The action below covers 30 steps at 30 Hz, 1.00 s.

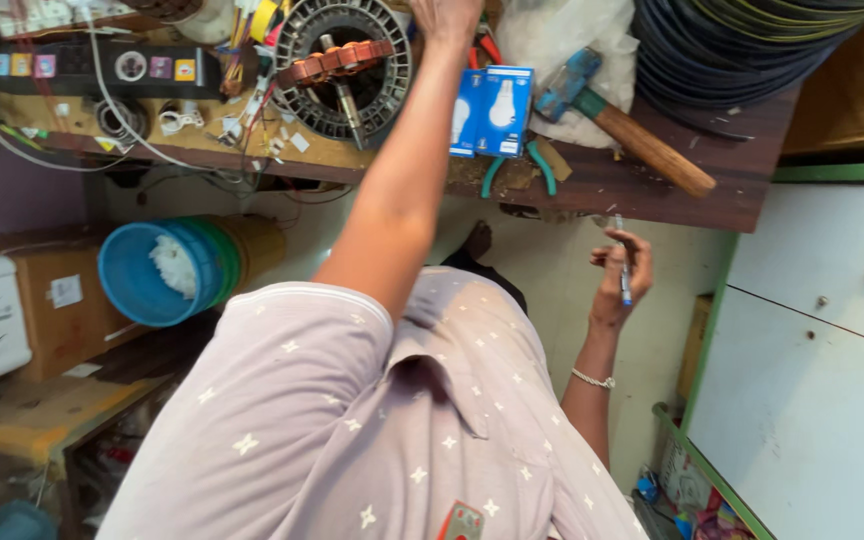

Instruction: The person writes on a white plastic object with a marker, then places it on the workbench. They then use a screwdriver to adjust a copper-wound electrical component on the workbench.

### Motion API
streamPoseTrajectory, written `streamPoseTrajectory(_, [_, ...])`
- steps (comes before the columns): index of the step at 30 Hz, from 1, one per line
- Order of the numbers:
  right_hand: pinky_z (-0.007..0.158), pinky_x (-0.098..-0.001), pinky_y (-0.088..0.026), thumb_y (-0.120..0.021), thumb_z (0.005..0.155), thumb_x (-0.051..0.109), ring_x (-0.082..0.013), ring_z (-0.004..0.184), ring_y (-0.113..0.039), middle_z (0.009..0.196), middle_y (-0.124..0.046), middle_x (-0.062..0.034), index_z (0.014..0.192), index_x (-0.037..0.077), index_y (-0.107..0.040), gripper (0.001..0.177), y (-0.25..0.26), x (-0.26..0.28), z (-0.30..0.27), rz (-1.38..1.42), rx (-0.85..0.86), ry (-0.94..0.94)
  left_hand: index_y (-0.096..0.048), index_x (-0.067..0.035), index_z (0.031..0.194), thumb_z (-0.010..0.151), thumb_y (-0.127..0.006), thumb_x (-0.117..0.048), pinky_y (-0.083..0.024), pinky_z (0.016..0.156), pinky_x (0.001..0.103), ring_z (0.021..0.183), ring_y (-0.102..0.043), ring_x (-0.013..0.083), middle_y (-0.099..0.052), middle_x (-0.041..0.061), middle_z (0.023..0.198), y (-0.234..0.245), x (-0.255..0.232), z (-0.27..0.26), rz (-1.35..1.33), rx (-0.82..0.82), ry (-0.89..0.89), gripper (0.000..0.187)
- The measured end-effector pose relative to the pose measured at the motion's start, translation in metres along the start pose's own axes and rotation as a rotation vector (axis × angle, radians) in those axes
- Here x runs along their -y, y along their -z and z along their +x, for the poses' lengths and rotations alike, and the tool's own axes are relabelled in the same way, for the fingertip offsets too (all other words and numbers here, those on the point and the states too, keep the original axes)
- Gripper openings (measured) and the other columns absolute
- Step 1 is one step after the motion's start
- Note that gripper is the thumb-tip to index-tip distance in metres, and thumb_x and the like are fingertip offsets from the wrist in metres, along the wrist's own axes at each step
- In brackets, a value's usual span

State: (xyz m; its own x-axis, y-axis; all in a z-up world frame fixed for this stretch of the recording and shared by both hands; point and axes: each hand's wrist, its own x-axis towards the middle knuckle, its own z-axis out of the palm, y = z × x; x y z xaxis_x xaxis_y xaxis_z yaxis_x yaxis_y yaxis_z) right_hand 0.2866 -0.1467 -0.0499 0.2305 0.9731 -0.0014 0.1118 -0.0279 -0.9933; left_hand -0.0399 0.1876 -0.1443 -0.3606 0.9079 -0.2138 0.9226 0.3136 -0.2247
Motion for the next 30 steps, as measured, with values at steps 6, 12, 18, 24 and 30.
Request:
streamPoseTrajectory(6, [0.069,-0.028,-0.058,-0.05,0.111,0.04,-0.015,0.081,-0.069,0.122,-0.069,-0.0122,0.129,0.0,-0.061,0.045,0.021,-0.013,0.004,0.042,-0.21,-0.093,-0.05,-0.005,0.142,0.097,-0.053,-0.033,-0.037,0.113,0.054,0.116,-0.062,0.0342,-0.063,0.02,0.127,-0.066,0.014,-0.007,0.457,-0.03,0.157,0.053])
streamPoseTrajectory(12, [0.068,-0.0284,-0.059,-0.053,0.113,0.037,-0.0154,0.079,-0.068,0.121,-0.071,-0.014,0.132,-0.001,-0.062,0.044,0.048,-0.013,0.04,-0.053,-0.255,-0.026,-0.038,-0.008,0.149,0.092,-0.05,-0.028,-0.036,0.119,0.046,0.132,-0.055,0.0304,-0.057,0.025,0.143,-0.072,0.021,0.006,0.068,-0.34,0.44,0.061])
streamPoseTrajectory(18, [0.06,-0.0293,-0.054,-0.056,0.114,0.032,-0.0167,0.07,-0.066,0.109,-0.069,-0.0166,0.125,0.002,-0.053,0.032,0.065,-0.002,0.067,-0.01,-0.437,0.083,-0.051,-0.007,0.135,0.089,-0.069,-0.011,-0.049,0.1,0.043,0.115,-0.061,0.0324,-0.064,0.021,0.123,0.001,0.023,-0.034,-0.806,-0.633,0.35,0.049])
streamPoseTrajectory(24, [0.062,-0.0303,-0.058,-0.06,0.112,0.027,-0.02,0.074,-0.068,0.114,-0.07,-0.0229,0.133,-0.003,-0.058,0.036,0.026,0.059,0.077,0.309,-0.213,0.092,-0.065,-0.005,0.124,0.094,-0.076,-0.016,-0.063,0.072,0.031,0.09,-0.073,0.0153,-0.078,0.008,0.1,0.092,0.01,-0.166,-2.079,0.121,-0.145,0.034])
streamPoseTrajectory(30, [0.067,-0.0321,-0.061,-0.066,0.106,0.02,-0.0217,0.076,-0.072,0.104,-0.074,-0.0245,0.121,-0.01,-0.064,0.033,-0.049,0.135,0.059,0.233,0.114,0.101,-0.066,-0.005,0.13,0.098,-0.071,-0.019,-0.056,0.063,0.02,0.095,-0.079,0.0182,-0.078,0.011,0.108,0.139,0.039,-0.247,-2.253,0.561,-0.089,0.035])
